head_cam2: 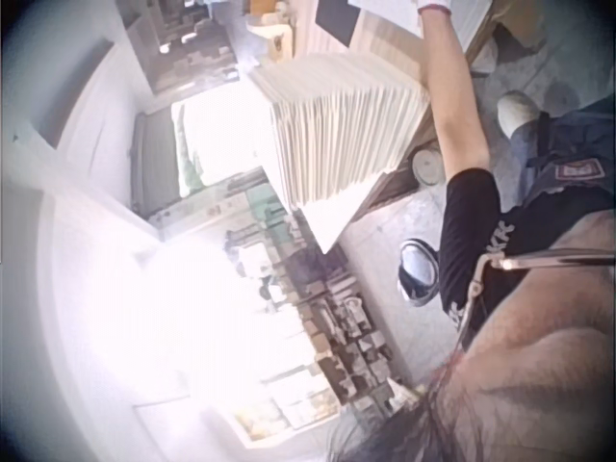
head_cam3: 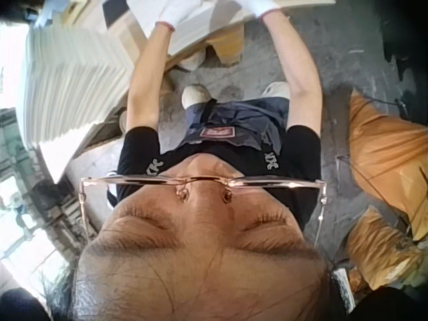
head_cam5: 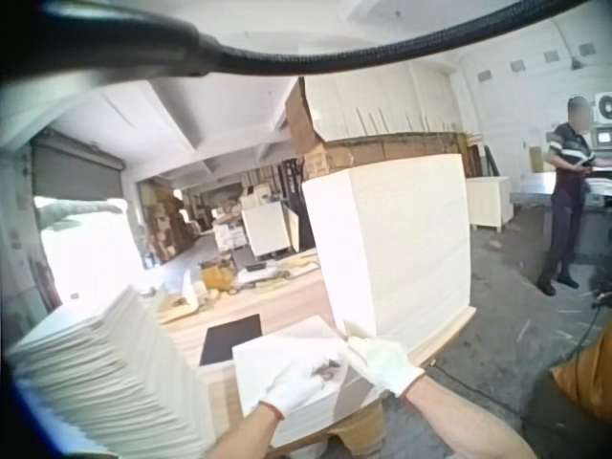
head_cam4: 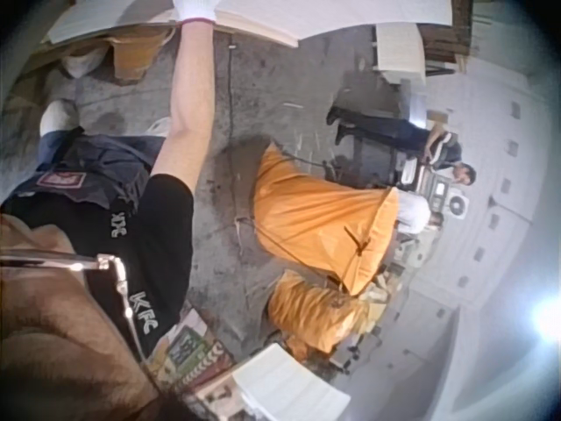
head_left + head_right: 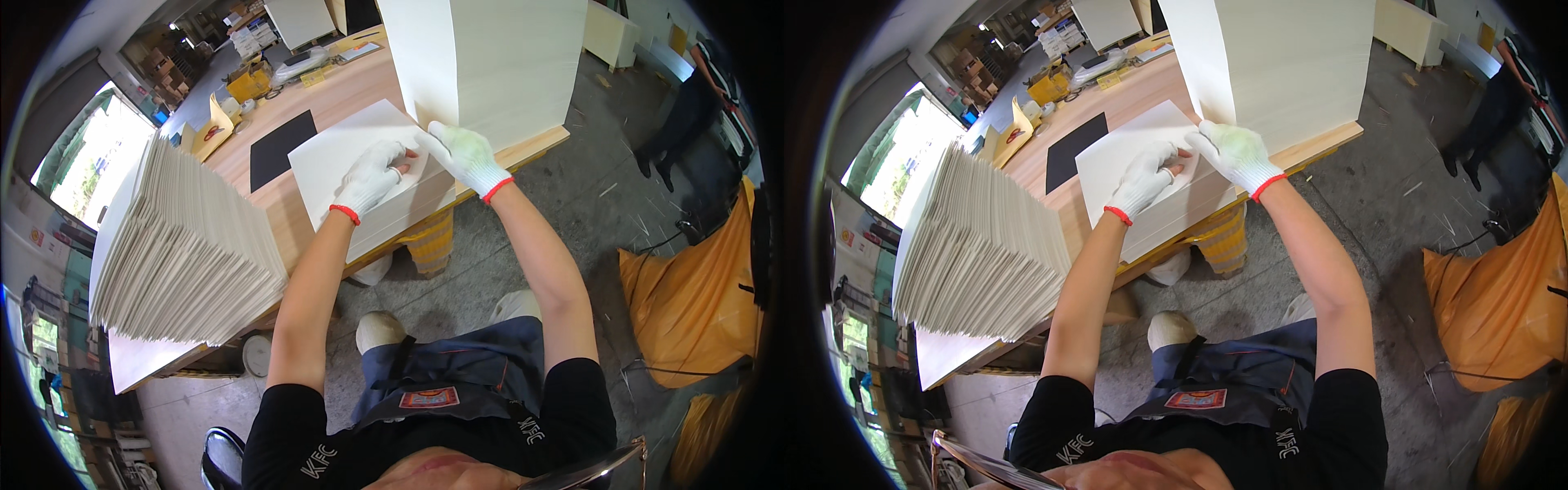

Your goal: The person counts paper sheets from a large stack and places them onto a smaller pile on a table.

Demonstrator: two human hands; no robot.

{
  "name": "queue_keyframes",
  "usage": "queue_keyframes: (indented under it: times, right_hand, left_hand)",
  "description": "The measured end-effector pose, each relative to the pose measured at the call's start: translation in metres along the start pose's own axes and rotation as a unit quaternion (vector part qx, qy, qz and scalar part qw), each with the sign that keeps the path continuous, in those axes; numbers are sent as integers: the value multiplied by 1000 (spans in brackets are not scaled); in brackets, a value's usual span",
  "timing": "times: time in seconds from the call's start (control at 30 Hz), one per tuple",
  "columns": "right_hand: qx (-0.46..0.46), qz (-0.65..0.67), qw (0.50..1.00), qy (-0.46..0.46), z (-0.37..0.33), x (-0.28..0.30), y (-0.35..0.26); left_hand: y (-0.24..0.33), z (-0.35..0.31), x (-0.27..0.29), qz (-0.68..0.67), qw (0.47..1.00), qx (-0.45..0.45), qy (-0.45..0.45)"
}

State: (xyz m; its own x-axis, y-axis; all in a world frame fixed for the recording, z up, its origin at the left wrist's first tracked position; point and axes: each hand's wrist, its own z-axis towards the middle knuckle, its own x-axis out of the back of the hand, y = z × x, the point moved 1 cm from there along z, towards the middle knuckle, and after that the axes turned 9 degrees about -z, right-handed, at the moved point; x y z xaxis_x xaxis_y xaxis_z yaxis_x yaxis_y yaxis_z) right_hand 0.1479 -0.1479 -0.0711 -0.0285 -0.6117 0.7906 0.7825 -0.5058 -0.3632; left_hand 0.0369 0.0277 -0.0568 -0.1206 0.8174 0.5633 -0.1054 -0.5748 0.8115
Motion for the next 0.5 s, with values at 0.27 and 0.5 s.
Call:
queue_keyframes:
  times: [0.27, 0.5]
  right_hand:
    - [-175, 179, 966, 62, -14, -22, -13]
    - [-176, 191, 961, 90, -19, -26, -10]
  left_hand:
    - [-20, 1, -1, -68, 996, -51, -3]
    - [-9, 0, -1, -52, 999, 12, 11]
